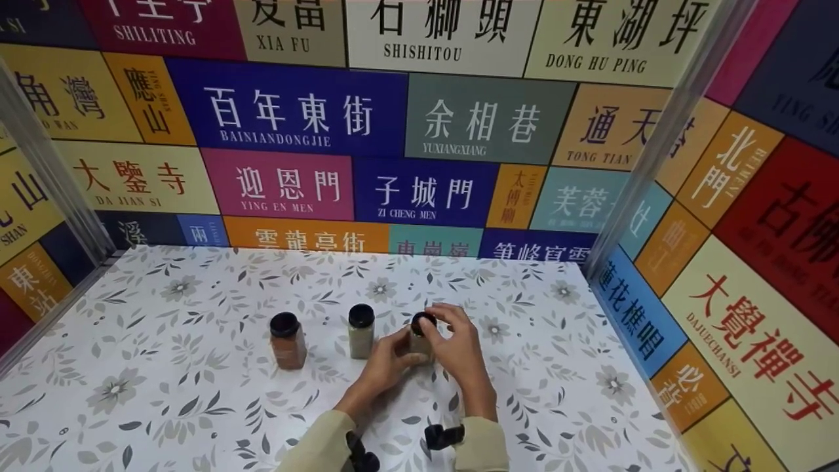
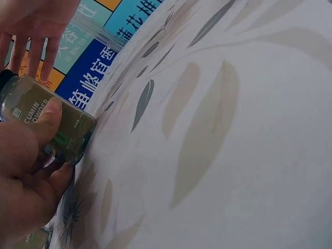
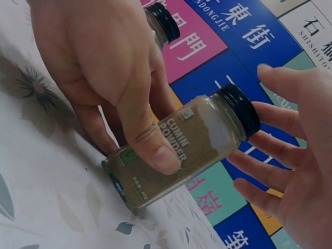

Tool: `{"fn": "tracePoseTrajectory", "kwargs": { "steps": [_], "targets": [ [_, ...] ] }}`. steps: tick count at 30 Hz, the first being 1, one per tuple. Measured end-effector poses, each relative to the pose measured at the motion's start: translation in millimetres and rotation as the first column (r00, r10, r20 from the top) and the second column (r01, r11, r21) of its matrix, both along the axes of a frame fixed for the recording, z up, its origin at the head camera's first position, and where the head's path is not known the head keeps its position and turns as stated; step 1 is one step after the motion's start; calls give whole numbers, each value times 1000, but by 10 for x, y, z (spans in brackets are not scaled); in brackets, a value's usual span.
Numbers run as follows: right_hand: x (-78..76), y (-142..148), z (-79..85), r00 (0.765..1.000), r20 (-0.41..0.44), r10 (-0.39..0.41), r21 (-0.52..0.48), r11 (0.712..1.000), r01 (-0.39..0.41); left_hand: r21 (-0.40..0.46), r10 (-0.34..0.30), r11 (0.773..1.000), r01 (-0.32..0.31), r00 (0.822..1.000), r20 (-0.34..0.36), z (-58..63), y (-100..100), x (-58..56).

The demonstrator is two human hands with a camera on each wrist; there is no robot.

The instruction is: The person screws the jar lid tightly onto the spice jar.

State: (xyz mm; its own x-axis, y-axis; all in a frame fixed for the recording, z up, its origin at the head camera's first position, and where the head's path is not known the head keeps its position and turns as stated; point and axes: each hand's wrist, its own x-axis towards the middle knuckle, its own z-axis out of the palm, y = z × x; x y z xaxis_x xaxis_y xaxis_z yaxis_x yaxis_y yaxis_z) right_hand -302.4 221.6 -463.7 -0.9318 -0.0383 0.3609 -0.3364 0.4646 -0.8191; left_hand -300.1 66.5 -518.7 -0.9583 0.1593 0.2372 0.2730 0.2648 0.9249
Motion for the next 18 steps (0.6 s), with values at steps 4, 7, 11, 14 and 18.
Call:
{"fn": "tracePoseTrajectory", "kwargs": {
  "steps": [4, 7, 11, 14, 18],
  "targets": [
    [7, 23, 25, 1000, 1, 23, 3, 1000, -23, 3, -3, 1000, 3, 1000, 13, -2, 2, -4],
    [10, 41, 24, 1000, 13, 28, 12, 1000, -28, 11, -8, 1000, 7, 1000, 21, -2, 9, -4],
    [21, 51, 18, 998, 44, 42, 24, 999, -43, 13, -14, 1000, 13, 999, 33, 8, 10, -3],
    [33, 51, 18, 996, 75, 57, -1, 998, -57, 6, -13, 1000, 12, 1000, 24, 16, 6, 3],
    [37, 41, 11, 992, 117, 54, -47, 998, -49, -18, 6, 1000, -6, 1000, 2, 17, -3, 5]
  ]
}}
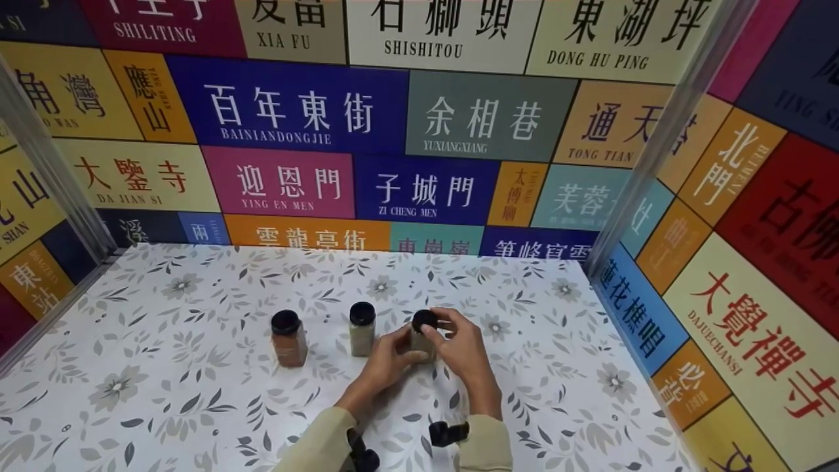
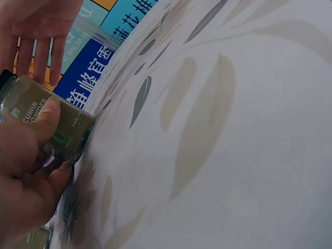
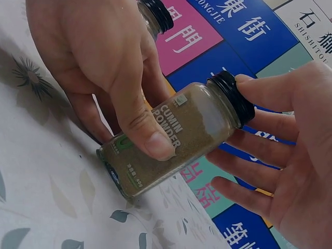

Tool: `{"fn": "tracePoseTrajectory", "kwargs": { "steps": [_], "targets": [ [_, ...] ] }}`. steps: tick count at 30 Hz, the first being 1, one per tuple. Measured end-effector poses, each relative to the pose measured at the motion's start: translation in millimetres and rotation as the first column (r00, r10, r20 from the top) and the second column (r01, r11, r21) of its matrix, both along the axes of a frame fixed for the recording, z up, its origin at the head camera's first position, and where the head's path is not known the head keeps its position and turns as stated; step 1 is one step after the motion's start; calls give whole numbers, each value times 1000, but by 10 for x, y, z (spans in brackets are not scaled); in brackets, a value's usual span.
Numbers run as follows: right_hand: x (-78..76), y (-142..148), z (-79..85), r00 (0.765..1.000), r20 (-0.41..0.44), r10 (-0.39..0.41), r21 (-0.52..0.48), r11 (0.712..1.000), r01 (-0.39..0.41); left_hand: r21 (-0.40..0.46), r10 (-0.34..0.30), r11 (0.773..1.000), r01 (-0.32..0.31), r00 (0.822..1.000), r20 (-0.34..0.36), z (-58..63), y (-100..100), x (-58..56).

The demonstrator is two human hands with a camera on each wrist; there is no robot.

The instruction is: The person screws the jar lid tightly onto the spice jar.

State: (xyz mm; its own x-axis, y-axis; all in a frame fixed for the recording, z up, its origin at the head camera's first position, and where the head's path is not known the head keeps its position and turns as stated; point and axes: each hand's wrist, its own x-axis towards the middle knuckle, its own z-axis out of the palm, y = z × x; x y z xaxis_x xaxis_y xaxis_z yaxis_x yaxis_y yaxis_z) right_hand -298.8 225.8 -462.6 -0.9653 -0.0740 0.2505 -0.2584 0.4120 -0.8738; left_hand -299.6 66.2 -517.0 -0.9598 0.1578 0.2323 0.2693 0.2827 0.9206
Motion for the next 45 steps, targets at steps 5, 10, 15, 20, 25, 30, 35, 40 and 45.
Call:
{"fn": "tracePoseTrajectory", "kwargs": {
  "steps": [5, 10, 15, 20, 25, 30, 35, 40, 45],
  "targets": [
    [-30, -20, -7, 1000, 22, -13, -27, 1000, 14, -22, 25, 999, -25, 1000, -13, 12, -14, -14],
    [-47, -14, -3, 999, 43, -18, -11, 1000, 19, -15, 17, 1000, -17, 999, -28, 14, -17, -20],
    [-37, -12, 21, 997, 78, 27, -53, 998, -23, -6, 22, 1000, -22, 1000, -11, 13, -7, -23],
    [-32, -12, 12, 994, 85, 72, -104, 993, -63, -4, 16, 1000, -16, 999, 28, -8, 1, -16],
    [-29, -4, -10, 994, 73, 78, -112, 991, -70, -11, 14, 1000, -13, 999, 47, -16, 5, -14],
    [-18, 1, -10, 996, 74, 58, -119, 992, -49, -5, 21, 1000, -21, 999, 26, -18, 7, -22],
    [-28, 4, -26, 996, 84, 40, -125, 992, -30, -17, 23, 1000, -23, 1000, 5, -16, 14, -30],
    [-36, 8, -42, 995, 100, 19, -140, 990, -4, -15, 25, 1000, -26, 1000, -8, -23, 17, -22],
    [-44, 0, -32, 994, 112, 18, -161, 987, 0, 3, 27, 1000, -27, 999, -21, -31, 11, -19]
  ]
}}
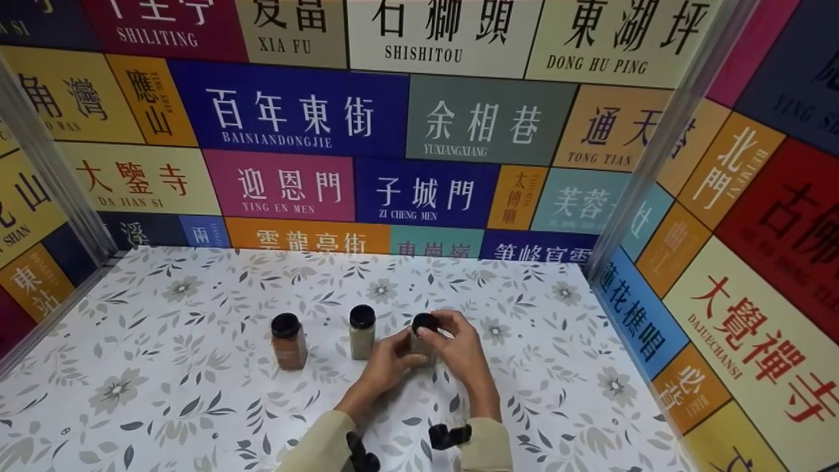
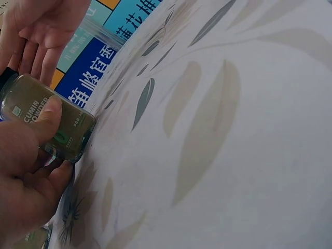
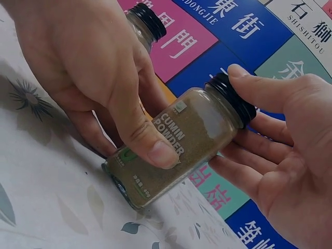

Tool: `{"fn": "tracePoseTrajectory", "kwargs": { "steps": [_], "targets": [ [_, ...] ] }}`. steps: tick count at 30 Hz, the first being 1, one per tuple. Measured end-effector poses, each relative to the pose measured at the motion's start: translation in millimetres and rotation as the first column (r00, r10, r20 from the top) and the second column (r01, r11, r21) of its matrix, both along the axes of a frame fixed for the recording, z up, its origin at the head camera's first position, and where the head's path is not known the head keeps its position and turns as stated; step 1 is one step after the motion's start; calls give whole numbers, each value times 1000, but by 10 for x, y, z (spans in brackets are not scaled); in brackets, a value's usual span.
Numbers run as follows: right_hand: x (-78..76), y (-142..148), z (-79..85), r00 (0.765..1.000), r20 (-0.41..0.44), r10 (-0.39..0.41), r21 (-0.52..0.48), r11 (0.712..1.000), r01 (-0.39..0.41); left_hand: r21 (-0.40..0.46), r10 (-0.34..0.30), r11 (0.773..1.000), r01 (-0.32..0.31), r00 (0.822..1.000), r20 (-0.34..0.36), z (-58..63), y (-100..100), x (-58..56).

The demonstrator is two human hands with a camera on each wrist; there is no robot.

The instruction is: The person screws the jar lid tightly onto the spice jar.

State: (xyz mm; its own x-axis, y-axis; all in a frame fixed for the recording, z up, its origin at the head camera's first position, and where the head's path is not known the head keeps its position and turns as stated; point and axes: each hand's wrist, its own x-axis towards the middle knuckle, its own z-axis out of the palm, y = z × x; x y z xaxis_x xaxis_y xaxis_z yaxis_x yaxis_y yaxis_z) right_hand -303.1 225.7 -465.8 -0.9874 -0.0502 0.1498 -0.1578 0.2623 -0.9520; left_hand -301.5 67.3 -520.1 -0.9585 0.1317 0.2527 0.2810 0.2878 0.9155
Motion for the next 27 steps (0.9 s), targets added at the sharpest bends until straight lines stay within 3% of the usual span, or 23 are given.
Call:
{"fn": "tracePoseTrajectory", "kwargs": {
  "steps": [8, 14, 27],
  "targets": [
    [20, 37, 11, 998, 30, 49, 37, 998, -50, 9, -8, 1000, 8, 1000, 2, -16, -11, 1],
    [9, 56, -18, 995, 3, 97, 30, 995, -97, 5, -23, 1000, 23, 1000, 4, -4, -11, 16],
    [2, 37, -26, 998, 11, 60, -24, 998, -59, 17, -32, 999, 32, 999, -2, 21, -3, 16]
  ]
}}
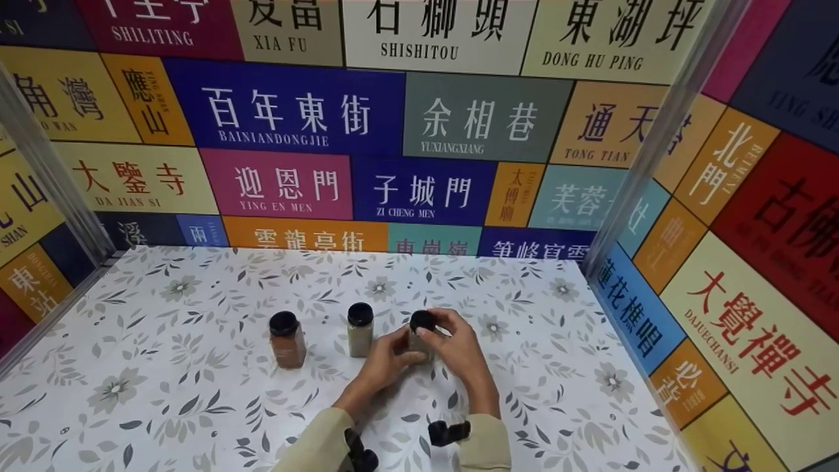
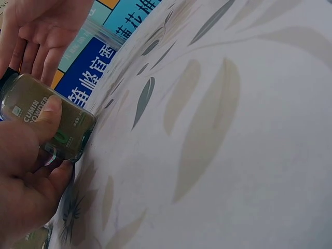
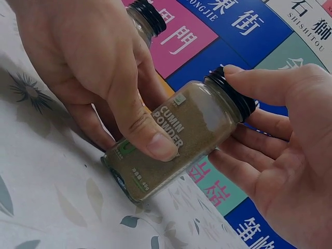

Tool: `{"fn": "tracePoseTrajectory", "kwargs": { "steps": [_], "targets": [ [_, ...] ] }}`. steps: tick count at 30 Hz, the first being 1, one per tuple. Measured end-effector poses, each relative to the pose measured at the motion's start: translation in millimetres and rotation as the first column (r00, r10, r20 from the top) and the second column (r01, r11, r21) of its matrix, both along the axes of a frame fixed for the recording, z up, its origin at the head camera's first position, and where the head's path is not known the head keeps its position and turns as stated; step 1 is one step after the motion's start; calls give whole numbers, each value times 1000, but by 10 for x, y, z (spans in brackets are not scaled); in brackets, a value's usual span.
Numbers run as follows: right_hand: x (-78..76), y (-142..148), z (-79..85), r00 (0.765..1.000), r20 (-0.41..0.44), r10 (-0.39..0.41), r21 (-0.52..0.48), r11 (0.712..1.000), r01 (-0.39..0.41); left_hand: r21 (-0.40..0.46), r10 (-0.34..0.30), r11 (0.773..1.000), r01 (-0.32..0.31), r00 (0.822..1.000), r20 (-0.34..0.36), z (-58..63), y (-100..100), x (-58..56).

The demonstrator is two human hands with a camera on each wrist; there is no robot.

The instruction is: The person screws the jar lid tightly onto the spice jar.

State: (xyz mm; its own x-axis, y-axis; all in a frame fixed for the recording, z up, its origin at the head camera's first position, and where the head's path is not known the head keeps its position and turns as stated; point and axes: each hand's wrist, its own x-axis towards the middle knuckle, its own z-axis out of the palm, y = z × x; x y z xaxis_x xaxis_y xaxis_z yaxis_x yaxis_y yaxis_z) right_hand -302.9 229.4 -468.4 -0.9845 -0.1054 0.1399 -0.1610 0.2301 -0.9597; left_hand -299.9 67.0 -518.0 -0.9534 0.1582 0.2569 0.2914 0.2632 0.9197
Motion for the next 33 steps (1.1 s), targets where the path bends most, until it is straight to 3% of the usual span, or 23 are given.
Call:
{"fn": "tracePoseTrajectory", "kwargs": {
  "steps": [6, 15, 23, 28, 33],
  "targets": [
    [6, -4, 12, 1000, 6, 4, 33, 999, -4, -4, 3, 1000, -3, 1000, 5, -4, -2, -10],
    [-1, -10, -4, 998, -54, 15, 47, 999, -13, -4, -15, 1000, 15, 1000, -9, -18, -8, -8],
    [-13, -43, -30, 999, -15, -39, -4, 999, 38, -72, 38, 997, -41, 999, -38, -36, -3, -11],
    [-17, -55, -37, 997, -6, -74, 3, 997, 74, -67, 36, 997, -38, 999, -30, -33, -4, -8],
    [-30, -43, -40, 999, -3, -51, 48, 998, 51, -54, 30, 998, -30, 1000, 0, -29, -7, -5]
  ]
}}
